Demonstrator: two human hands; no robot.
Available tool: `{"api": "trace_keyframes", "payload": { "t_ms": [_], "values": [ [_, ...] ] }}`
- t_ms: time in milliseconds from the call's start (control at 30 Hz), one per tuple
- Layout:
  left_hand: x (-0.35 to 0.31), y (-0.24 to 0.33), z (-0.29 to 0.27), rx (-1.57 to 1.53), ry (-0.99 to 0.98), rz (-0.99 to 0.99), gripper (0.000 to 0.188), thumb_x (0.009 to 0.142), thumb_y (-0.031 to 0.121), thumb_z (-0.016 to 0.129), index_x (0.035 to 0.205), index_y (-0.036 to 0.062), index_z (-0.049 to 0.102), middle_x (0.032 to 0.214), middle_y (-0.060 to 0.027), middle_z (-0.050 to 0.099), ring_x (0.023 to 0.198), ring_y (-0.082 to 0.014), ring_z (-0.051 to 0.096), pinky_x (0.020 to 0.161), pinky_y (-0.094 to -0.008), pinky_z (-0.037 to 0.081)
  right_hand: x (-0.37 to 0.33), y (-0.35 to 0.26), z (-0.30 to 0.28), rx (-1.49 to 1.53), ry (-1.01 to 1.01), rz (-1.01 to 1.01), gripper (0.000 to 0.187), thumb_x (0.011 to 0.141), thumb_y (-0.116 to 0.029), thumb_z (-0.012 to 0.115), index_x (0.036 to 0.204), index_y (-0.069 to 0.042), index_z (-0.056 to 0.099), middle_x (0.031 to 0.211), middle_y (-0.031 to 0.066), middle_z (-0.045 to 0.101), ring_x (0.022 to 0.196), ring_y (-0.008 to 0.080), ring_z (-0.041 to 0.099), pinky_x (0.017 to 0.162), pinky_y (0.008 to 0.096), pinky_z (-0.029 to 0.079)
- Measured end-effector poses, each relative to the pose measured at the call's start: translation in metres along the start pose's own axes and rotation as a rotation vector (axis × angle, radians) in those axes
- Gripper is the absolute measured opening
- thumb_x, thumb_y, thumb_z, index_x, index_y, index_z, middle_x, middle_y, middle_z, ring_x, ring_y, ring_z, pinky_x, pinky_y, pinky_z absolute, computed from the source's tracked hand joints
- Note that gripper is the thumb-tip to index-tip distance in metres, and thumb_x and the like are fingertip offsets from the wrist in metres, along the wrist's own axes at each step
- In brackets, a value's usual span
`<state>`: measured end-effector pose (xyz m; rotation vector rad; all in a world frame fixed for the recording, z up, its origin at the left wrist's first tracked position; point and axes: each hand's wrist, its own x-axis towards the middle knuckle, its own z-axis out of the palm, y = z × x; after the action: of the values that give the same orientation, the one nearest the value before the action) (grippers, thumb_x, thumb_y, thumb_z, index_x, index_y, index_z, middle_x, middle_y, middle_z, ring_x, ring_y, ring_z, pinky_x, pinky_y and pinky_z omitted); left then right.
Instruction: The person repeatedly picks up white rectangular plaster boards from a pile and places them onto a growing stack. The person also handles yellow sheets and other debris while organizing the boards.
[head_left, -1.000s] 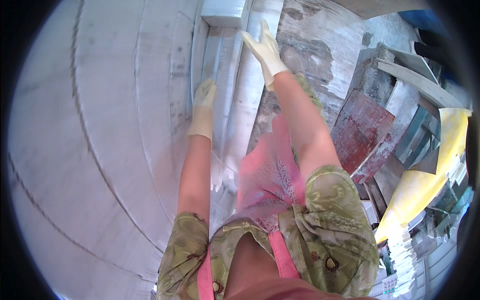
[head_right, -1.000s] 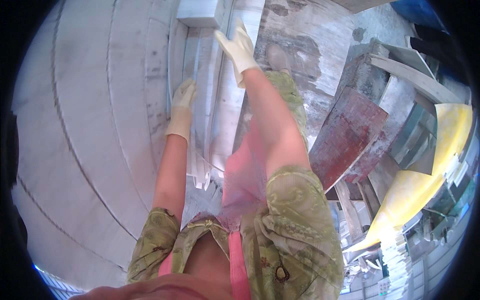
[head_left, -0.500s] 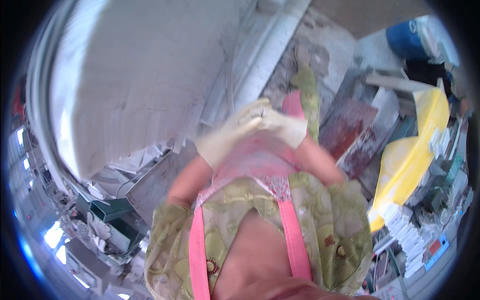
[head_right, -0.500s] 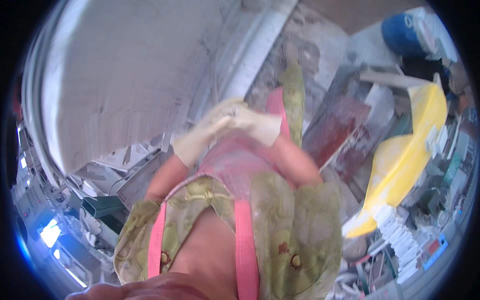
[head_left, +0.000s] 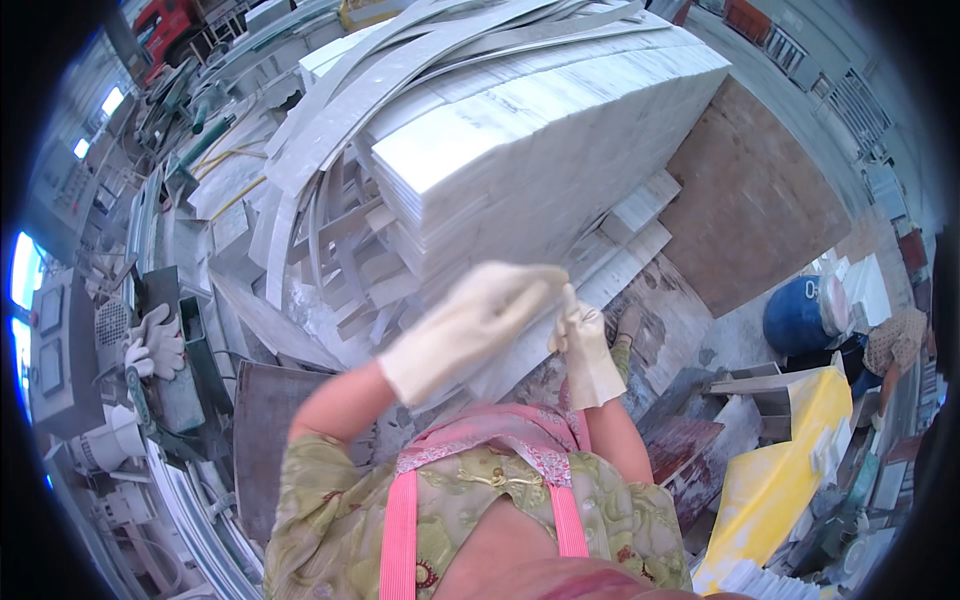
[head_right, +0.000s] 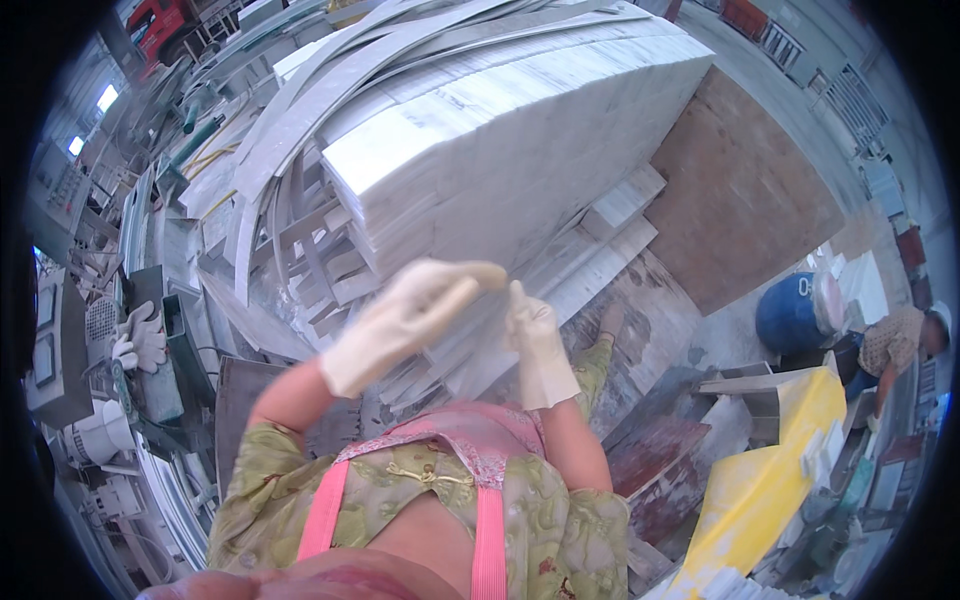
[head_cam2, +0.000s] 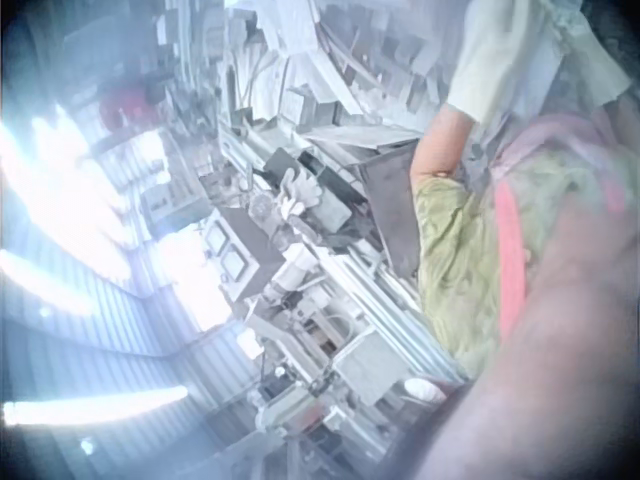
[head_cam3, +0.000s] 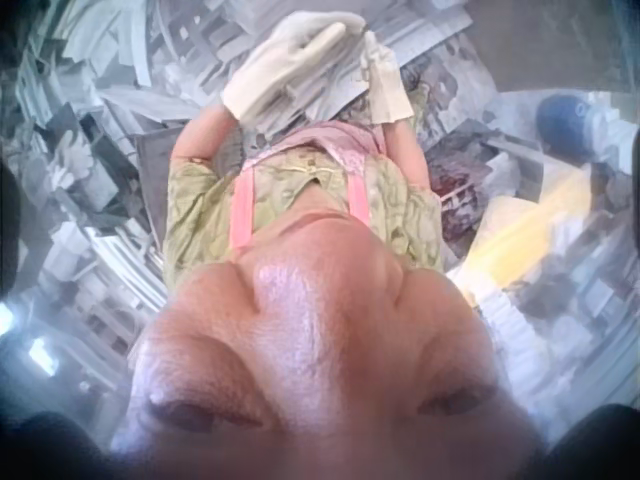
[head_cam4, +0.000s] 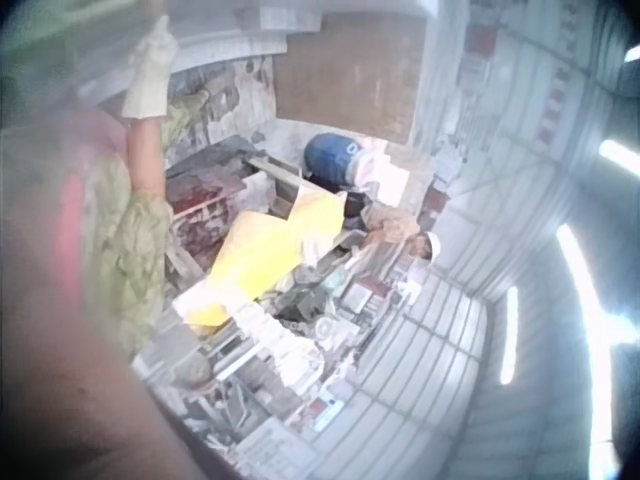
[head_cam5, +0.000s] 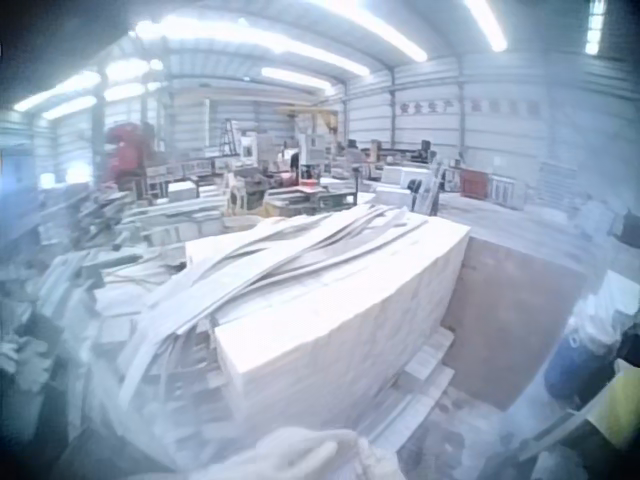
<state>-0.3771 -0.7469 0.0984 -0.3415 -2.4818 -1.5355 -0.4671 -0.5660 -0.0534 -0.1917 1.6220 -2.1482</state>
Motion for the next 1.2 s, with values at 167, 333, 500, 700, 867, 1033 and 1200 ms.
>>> {"api": "trace_keyframes", "payload": {
  "t_ms": [167, 333, 500, 700, 867, 1033, 1200],
  "values": [
    [0.063, 0.032, -0.118, 0.695, 0.322, 0.053, 0.033, 0.098, 0.028, 0.065, 0.126, 0.0121, 0.071, 0.115, -0.0119, 0.073, 0.110, -0.0294, 0.067, 0.095, -0.0419, 0.051, 0.005, -0.013, -0.024, -0.056, -0.014, 0.088, 0.057, 0.104, -0.044, 0.057, 0.057, -0.010, 0.050, 0.049, 0.0027, 0.050, 0.041, 0.0141, 0.049, 0.045, 0.0285, 0.040],
    [0.155, -0.002, -0.195, 1.188, 0.335, -0.211, 0.065, 0.087, 0.051, 0.069, 0.137, 0.0105, 0.061, 0.127, -0.0203, 0.067, 0.120, -0.0366, 0.062, 0.100, -0.0420, 0.048, -0.002, 0.001, -0.050, -0.005, 0.016, 0.146, 0.055, 0.105, -0.041, 0.056, 0.061, -0.008, 0.056, 0.049, 0.0050, 0.053, 0.042, 0.0165, 0.053, 0.048, 0.0300, 0.046],
    [0.201, -0.039, -0.199, 1.291, 0.143, -0.509, 0.078, 0.082, 0.057, 0.070, 0.140, 0.0052, 0.058, 0.137, -0.0197, 0.061, 0.129, -0.0348, 0.056, 0.107, -0.0411, 0.044, 0.001, 0.013, -0.087, 0.075, 0.057, 0.207, 0.053, 0.105, -0.040, 0.056, 0.066, -0.005, 0.061, 0.054, 0.0103, 0.061, 0.051, 0.0199, 0.064, 0.055, 0.0304, 0.052],
    [0.208, -0.045, -0.227, 1.166, 0.113, -0.442, 0.062, 0.082, 0.045, 0.071, 0.132, 0.0093, 0.065, 0.128, -0.0184, 0.066, 0.121, -0.0322, 0.061, 0.101, -0.0372, 0.047, 0.001, 0.038, -0.114, 0.196, 0.130, 0.216, 0.052, 0.105, -0.038, 0.055, 0.067, -0.005, 0.063, 0.057, 0.0115, 0.064, 0.050, 0.0197, 0.064, 0.057, 0.0304, 0.053],
    [0.213, -0.060, -0.245, 1.194, 0.030, -0.380, 0.053, 0.084, 0.041, 0.068, 0.126, 0.0081, 0.067, 0.120, -0.0184, 0.069, 0.115, -0.0328, 0.064, 0.097, -0.0383, 0.049, 0.002, 0.050, -0.122, 0.150, 0.131, 0.216, 0.051, 0.106, -0.039, 0.054, 0.069, -0.004, 0.064, 0.059, 0.0109, 0.066, 0.054, 0.0196, 0.067, 0.057, 0.0296, 0.053],
    [0.215, -0.066, -0.257, 1.405, 0.028, -0.119, 0.034, 0.097, 0.028, 0.056, 0.121, 0.0057, 0.066, 0.111, -0.0198, 0.069, 0.105, -0.0389, 0.064, 0.090, -0.0446, 0.050, 0.002, 0.050, -0.128, 0.127, 0.148, 0.224, 0.050, 0.105, -0.039, 0.055, 0.071, -0.004, 0.064, 0.062, 0.0109, 0.068, 0.054, 0.0190, 0.067, 0.058, 0.0289, 0.054],
    [0.210, -0.055, -0.253, 1.444, 0.135, -0.238, 0.033, 0.099, 0.024, 0.052, 0.124, 0.0070, 0.066, 0.112, -0.0212, 0.068, 0.108, -0.0408, 0.063, 0.091, -0.0448, 0.050, 0.005, 0.052, -0.130, 0.097, 0.140, 0.218, 0.049, 0.105, -0.039, 0.055, 0.073, -0.004, 0.065, 0.064, 0.0116, 0.069, 0.054, 0.0182, 0.066, 0.058, 0.0284, 0.053]
  ]
}}
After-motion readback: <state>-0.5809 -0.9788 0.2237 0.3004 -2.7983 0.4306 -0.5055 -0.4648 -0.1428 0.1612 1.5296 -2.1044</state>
